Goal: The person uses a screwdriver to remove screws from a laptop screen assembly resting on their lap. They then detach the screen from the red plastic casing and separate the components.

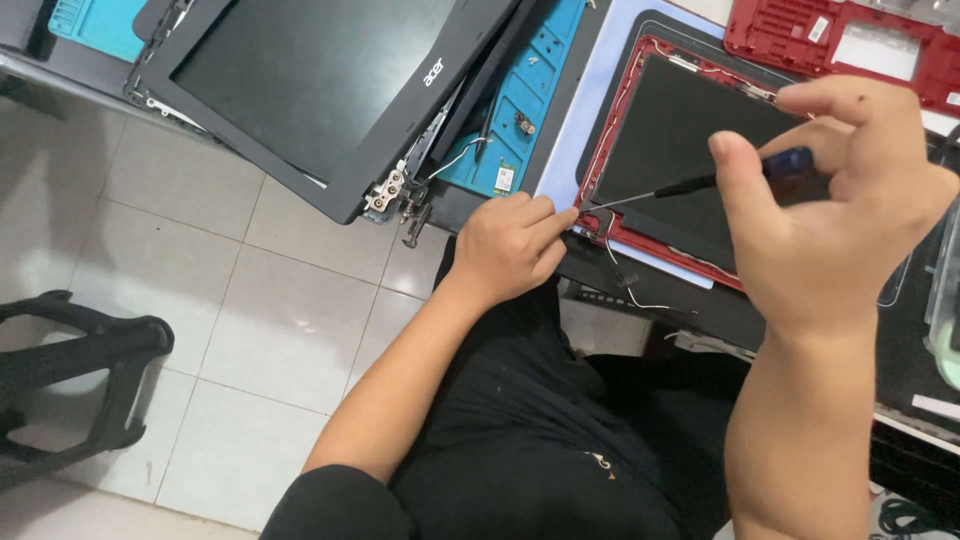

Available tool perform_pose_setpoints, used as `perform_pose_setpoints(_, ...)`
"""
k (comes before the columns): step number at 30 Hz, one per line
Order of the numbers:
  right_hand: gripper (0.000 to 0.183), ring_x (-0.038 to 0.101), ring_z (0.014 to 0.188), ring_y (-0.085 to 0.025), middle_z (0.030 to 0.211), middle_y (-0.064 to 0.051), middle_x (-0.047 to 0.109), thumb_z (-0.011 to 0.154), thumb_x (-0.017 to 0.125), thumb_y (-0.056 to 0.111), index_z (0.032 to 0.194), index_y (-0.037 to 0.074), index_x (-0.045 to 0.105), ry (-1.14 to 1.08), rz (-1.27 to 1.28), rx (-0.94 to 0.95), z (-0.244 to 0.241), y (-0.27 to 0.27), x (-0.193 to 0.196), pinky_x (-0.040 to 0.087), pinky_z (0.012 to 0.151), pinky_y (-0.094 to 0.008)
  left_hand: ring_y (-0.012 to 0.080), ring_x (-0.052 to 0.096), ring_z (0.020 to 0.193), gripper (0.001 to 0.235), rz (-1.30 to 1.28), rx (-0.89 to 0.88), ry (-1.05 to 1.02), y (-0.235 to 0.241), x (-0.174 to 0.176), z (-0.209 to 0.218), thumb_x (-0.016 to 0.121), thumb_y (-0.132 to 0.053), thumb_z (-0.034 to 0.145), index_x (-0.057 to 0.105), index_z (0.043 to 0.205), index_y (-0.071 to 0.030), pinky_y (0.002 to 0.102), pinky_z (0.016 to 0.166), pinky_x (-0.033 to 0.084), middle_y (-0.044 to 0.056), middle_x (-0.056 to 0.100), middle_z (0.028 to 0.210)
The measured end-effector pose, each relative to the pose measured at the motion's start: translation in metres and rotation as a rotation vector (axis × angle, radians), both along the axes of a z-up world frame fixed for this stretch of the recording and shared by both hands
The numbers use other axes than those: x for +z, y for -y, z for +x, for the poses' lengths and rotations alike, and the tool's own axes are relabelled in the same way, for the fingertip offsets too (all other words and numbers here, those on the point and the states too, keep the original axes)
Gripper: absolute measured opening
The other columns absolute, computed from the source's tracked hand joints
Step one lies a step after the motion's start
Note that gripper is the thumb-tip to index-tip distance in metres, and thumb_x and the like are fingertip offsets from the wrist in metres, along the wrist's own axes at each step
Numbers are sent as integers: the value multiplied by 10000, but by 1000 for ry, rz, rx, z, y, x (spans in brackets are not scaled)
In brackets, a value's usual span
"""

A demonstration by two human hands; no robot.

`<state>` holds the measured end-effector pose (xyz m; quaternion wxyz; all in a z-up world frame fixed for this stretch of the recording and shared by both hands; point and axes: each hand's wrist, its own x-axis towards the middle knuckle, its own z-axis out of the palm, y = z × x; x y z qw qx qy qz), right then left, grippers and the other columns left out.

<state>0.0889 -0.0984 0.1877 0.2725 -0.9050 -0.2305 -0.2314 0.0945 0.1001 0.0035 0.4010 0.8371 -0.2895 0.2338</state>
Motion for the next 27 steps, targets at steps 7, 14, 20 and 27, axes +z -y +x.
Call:
perform_pose_setpoints(7,110,694,806,-202,930,-134,695,1006,731,35,1069,-32,669,15,-220,18,1,13,-5,518,708,-253,217,585,754,253,3,12,4,0,0,0,713,-110,805,760,1054,-106,371,661,489,15,577,826)
perform_pose_setpoints(14,266,660,693,-262,831,-147,684,923,889,170,965,-19,707,-43,-371,-91,11,-15,15,476,587,-351,220,588,755,249,17,3,3,0,0,0,714,-114,808,759,1054,-106,374,667,492,17,580,829)
perform_pose_setpoints(20,166,667,818,-230,925,-92,637,952,718,82,1093,46,638,-196,-187,106,13,-14,26,516,696,-304,223,590,754,251,11,9,7,0,0,-1,712,-119,805,753,1052,-104,374,667,493,16,582,835)
perform_pose_setpoints(27,286,676,674,-283,764,-117,676,918,843,185,1070,8,678,-208,-405,-85,16,-23,31,492,592,-381,226,586,749,260,34,9,19,2,-1,0,718,-124,800,748,1058,-107,380,665,490,27,572,834)
